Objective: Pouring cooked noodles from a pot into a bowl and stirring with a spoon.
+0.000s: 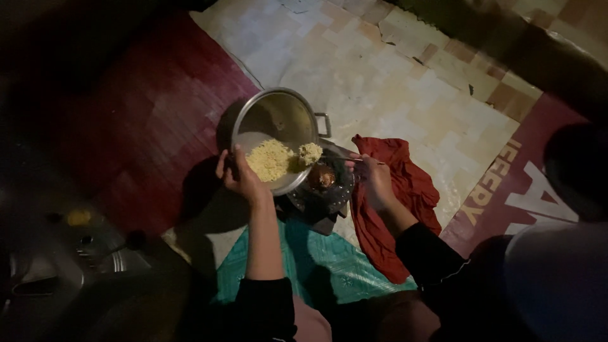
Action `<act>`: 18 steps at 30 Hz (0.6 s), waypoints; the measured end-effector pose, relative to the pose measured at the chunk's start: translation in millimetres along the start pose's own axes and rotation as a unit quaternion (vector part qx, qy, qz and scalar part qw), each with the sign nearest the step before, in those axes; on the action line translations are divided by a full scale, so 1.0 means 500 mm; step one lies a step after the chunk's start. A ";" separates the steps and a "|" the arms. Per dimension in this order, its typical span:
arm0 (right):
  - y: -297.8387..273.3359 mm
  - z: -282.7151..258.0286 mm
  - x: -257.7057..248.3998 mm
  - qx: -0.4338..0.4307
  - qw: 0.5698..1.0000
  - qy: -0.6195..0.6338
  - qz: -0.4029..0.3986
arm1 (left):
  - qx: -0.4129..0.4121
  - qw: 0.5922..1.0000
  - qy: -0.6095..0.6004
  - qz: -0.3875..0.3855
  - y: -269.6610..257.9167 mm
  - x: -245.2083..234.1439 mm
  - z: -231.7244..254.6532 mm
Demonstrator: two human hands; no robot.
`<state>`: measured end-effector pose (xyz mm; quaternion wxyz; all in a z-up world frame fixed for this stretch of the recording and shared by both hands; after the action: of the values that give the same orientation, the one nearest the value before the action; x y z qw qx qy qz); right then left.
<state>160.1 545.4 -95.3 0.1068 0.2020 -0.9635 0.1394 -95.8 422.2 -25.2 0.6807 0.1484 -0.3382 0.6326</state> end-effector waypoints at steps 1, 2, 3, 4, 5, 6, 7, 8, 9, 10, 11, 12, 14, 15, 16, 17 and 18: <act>0.000 -0.006 -0.006 0.001 1.000 -0.001 0.001 | -0.001 1.000 0.000 0.000 0.018 -0.019 -0.020; 0.000 -0.011 -0.013 0.019 1.000 -0.010 0.018 | 0.056 0.998 0.013 -0.028 0.036 -0.036 -0.038; 0.003 -0.017 -0.018 0.037 0.999 -0.019 0.033 | 0.114 0.992 0.026 -0.057 0.055 -0.053 -0.055; 0.009 0.004 -0.034 0.037 0.999 -0.019 0.033 | 0.114 0.992 0.026 -0.057 0.056 -0.056 -0.058; 0.014 0.023 -0.051 -0.002 0.999 -0.013 0.030 | 0.120 0.990 0.039 -0.060 0.056 -0.061 -0.061; 0.019 0.043 -0.067 -0.042 0.999 -0.008 0.027 | 0.126 0.989 0.052 -0.063 0.057 -0.065 -0.063; 0.021 0.046 -0.070 -0.041 0.999 -0.008 0.027 | 0.126 0.989 0.052 -0.063 0.054 -0.063 -0.058; 0.023 0.049 -0.074 -0.042 0.997 -0.033 0.052 | 0.115 0.991 0.029 -0.056 0.053 -0.062 -0.054; 0.025 0.052 -0.077 -0.042 0.995 -0.057 0.076 | 0.103 0.993 0.008 -0.049 0.051 -0.060 -0.050; 0.035 0.069 -0.088 -0.042 0.995 -0.057 0.075 | 0.104 0.993 0.008 -0.049 0.044 -0.055 -0.037; 0.044 0.087 -0.099 -0.042 0.995 -0.044 0.074 | 0.098 0.994 0.015 -0.045 0.035 -0.051 -0.024; 0.053 0.104 -0.111 -0.042 0.996 -0.031 0.072 | 0.091 0.995 0.021 -0.041 0.026 -0.047 -0.011; 0.028 0.076 -0.093 -0.063 0.992 -0.090 0.068 | 0.080 0.995 0.027 -0.044 0.016 -0.038 0.005; 0.015 0.061 -0.084 -0.082 0.983 -0.150 0.063 | 0.068 0.996 0.033 -0.045 0.010 -0.034 0.014; 0.014 0.060 -0.082 -0.082 0.983 -0.150 0.063 | 0.068 0.996 0.034 -0.046 0.011 -0.034 0.011; 0.013 0.058 -0.078 -0.099 0.981 -0.160 0.037 | 0.065 0.996 0.037 -0.044 0.013 -0.035 0.008; 0.012 0.057 -0.074 -0.115 0.979 -0.170 0.011 | 0.063 0.996 0.041 -0.042 0.014 -0.036 0.005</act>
<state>186.4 554.9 -133.2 -0.0377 0.1984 -0.9794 -0.0077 -102.8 407.8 -36.6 0.7092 0.1789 -0.2626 0.6294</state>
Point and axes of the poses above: each hand's wrist, its own y-axis towards the middle knuckle, its own x-axis out of the palm, z = x × y, the point moved 1 cm from there along y, towards the middle knuckle, and after that the axes turned 5 degrees about -y, right-handed, at the moved point
